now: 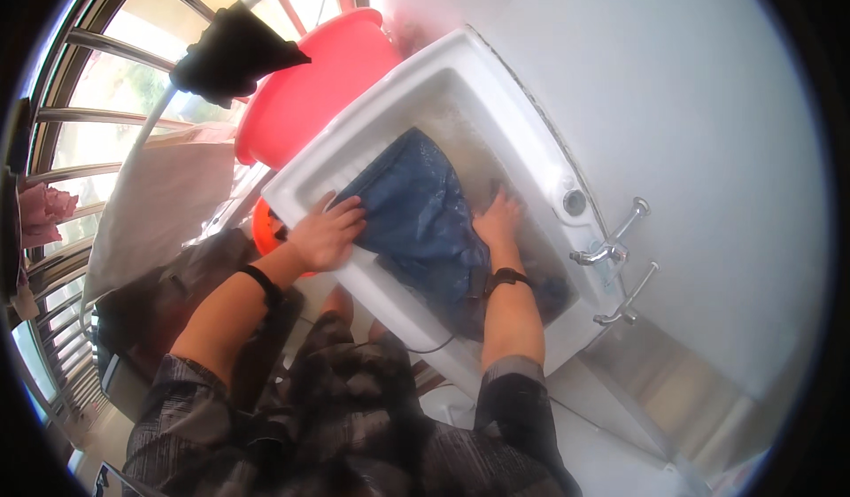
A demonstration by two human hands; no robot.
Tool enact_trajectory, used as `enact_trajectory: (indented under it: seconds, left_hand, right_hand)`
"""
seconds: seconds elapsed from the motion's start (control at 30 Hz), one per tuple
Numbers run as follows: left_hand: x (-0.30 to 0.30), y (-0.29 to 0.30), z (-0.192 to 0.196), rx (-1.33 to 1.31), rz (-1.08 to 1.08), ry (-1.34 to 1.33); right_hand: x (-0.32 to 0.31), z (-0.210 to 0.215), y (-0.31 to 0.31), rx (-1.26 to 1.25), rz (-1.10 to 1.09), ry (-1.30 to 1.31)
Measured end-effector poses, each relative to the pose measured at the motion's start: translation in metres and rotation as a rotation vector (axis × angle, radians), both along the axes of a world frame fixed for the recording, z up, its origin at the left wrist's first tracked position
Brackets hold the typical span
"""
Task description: Hand-washing a pair of denim jeans in a sink using a brush and soapy water.
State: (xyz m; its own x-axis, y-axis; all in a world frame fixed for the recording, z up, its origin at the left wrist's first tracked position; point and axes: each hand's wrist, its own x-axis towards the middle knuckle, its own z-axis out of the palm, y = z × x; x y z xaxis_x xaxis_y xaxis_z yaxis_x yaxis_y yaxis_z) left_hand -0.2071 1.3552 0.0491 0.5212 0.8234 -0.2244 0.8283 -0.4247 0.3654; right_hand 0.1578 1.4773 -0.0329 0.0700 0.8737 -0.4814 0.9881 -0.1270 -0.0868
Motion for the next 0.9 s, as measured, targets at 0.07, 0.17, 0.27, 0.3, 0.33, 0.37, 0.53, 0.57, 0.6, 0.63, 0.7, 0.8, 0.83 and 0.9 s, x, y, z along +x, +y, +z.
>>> enact_trajectory:
  seconds: [0.07,0.17,0.27,0.3,0.33,0.37,0.53,0.57,0.6,0.63,0.7,0.8,0.83,0.9]
  left_hand:
    - [0.004,0.002,-0.004,0.068,-0.047,-0.015]
    - [0.009,0.002,-0.010,0.048,-0.032,-0.026]
    - [-0.002,-0.004,-0.012,-0.012,0.042,-0.049]
    - [0.001,-0.003,-0.011,0.006,0.046,-0.054]
    - [0.001,-0.005,-0.010,0.019,0.048,-0.056]
    - [-0.001,-0.008,-0.009,0.015,0.059,-0.054]
    - [-0.005,-0.009,-0.017,-0.068,0.078,-0.151]
    - [-0.005,-0.009,-0.018,-0.070,0.084,-0.148]
    - [-0.002,-0.008,-0.018,-0.032,0.073,-0.144]
    - [0.003,-0.004,-0.019,0.012,0.060,-0.142]
    - [0.007,-0.002,-0.022,0.024,0.057,-0.154]
    - [-0.006,-0.018,-0.024,0.022,0.060,-0.139]
    - [-0.006,-0.015,-0.025,0.023,0.054,-0.129]
    - [-0.006,-0.012,-0.018,-0.029,0.053,-0.134]
  right_hand:
    - [0.017,-0.021,-0.002,0.017,0.043,-0.032]
    - [0.034,-0.030,0.000,0.023,0.003,0.183]
    - [-0.010,0.008,-0.011,0.310,0.228,0.241]
    - [-0.026,0.024,-0.012,0.306,0.240,0.241]
    - [-0.047,0.039,-0.017,0.432,0.268,0.247]
    - [-0.070,0.053,-0.023,0.561,0.295,0.256]
    - [-0.174,0.069,-0.037,0.266,0.794,0.518]
    - [-0.178,0.060,-0.022,0.312,0.695,0.491]
    - [-0.175,0.048,-0.002,0.354,0.593,0.456]
    - [-0.166,0.035,0.018,0.412,0.501,0.390]
    - [-0.157,0.023,0.051,0.478,0.394,0.293]
    - [-0.181,0.035,0.020,0.404,0.401,0.358]
    - [-0.183,0.038,-0.003,0.462,0.449,0.422]
    - [-0.184,0.054,-0.041,0.333,0.638,0.529]
